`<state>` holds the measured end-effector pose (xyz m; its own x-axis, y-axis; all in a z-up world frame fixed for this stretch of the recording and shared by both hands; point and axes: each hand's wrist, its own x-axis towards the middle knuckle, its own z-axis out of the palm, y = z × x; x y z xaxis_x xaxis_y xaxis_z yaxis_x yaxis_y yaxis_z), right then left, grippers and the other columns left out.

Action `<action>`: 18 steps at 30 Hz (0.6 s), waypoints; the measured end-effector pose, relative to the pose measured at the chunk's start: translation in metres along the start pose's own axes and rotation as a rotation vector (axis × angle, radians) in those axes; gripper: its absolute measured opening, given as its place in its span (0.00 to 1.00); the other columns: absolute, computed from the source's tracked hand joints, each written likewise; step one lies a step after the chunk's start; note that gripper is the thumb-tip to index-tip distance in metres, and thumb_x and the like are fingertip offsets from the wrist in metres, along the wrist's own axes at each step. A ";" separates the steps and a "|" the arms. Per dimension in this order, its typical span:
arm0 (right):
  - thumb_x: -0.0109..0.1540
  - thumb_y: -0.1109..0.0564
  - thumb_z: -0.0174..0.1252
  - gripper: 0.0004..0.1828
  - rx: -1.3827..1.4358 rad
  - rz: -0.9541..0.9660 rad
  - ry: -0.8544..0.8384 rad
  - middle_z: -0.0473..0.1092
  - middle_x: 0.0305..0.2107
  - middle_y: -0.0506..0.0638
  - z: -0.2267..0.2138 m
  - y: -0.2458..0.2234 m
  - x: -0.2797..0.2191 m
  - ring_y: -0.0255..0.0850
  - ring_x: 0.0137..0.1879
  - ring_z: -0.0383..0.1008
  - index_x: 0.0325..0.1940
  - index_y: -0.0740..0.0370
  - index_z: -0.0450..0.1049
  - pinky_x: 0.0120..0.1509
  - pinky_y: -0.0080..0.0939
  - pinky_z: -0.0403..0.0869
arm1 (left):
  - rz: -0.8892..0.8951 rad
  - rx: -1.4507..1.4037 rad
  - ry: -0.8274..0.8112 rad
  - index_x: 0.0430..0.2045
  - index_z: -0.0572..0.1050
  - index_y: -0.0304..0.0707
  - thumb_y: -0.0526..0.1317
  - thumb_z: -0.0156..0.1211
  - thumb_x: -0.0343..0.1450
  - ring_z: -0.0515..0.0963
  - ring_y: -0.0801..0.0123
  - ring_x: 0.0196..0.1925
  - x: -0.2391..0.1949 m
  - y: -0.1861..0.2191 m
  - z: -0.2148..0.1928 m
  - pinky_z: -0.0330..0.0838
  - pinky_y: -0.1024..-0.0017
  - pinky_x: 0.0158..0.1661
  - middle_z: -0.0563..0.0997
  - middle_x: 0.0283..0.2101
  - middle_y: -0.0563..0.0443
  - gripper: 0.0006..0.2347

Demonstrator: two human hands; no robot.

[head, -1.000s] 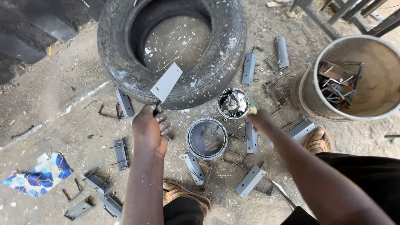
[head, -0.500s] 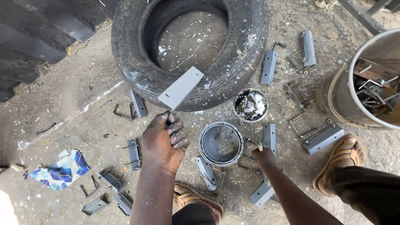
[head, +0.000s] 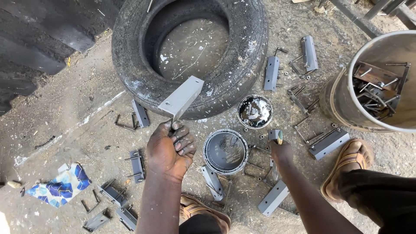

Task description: Painting several small metal L-brackets with grey paint using a handheld brush.

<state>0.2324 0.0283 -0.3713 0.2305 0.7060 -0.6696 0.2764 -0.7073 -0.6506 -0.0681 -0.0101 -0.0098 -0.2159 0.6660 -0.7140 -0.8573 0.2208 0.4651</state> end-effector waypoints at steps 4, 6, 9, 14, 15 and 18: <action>0.63 0.52 0.59 0.13 0.007 -0.020 0.008 0.69 0.21 0.54 0.000 -0.034 -0.017 0.40 0.26 0.69 0.42 0.67 0.78 0.33 0.43 0.68 | 0.038 0.011 0.006 0.24 0.64 0.49 0.40 0.40 0.73 0.55 0.83 0.11 -0.001 -0.001 0.003 0.49 0.87 0.14 0.51 0.15 0.68 0.07; 0.63 0.50 0.62 0.13 -0.068 -0.081 0.001 0.73 0.26 0.59 -0.002 -0.041 -0.012 0.49 0.32 0.74 0.43 0.62 0.81 0.39 0.49 0.69 | 0.101 0.063 0.034 0.22 0.64 0.48 0.38 0.41 0.71 0.54 0.83 0.11 -0.001 -0.001 0.004 0.48 0.87 0.14 0.51 0.14 0.67 0.07; 0.62 0.48 0.63 0.12 -0.095 -0.090 -0.006 0.75 0.27 0.57 -0.004 -0.016 0.011 0.49 0.33 0.76 0.42 0.56 0.83 0.40 0.48 0.69 | 0.160 0.103 0.071 0.23 0.65 0.47 0.37 0.40 0.73 0.55 0.82 0.11 -0.005 -0.002 0.006 0.49 0.86 0.14 0.52 0.14 0.66 0.08; 0.63 0.52 0.63 0.12 0.019 -0.102 0.018 0.73 0.28 0.60 -0.014 -0.045 -0.014 0.48 0.33 0.72 0.43 0.62 0.81 0.40 0.46 0.69 | 0.278 0.342 0.199 0.28 0.67 0.45 0.39 0.38 0.78 0.57 0.78 0.14 -0.020 -0.001 0.017 0.53 0.82 0.16 0.57 0.16 0.62 0.10; 0.64 0.52 0.62 0.11 0.043 -0.108 0.039 0.73 0.28 0.59 -0.018 -0.059 -0.029 0.47 0.33 0.71 0.43 0.63 0.81 0.40 0.44 0.69 | 0.338 0.519 0.275 0.31 0.69 0.43 0.39 0.37 0.80 0.58 0.74 0.15 -0.019 -0.002 0.017 0.56 0.79 0.17 0.63 0.18 0.59 0.11; 0.64 0.57 0.62 0.05 0.133 -0.305 -0.006 0.70 0.24 0.54 -0.023 -0.147 -0.082 0.39 0.30 0.67 0.41 0.61 0.80 0.37 0.40 0.65 | 0.375 0.640 0.330 0.32 0.70 0.40 0.36 0.37 0.79 0.58 0.78 0.18 -0.014 -0.006 0.029 0.54 0.82 0.20 0.59 0.21 0.60 0.10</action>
<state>0.1947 0.0752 -0.2129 0.1508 0.8860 -0.4385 0.2073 -0.4621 -0.8623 -0.0462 0.0003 0.0124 -0.6480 0.5544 -0.5223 -0.2886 0.4559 0.8419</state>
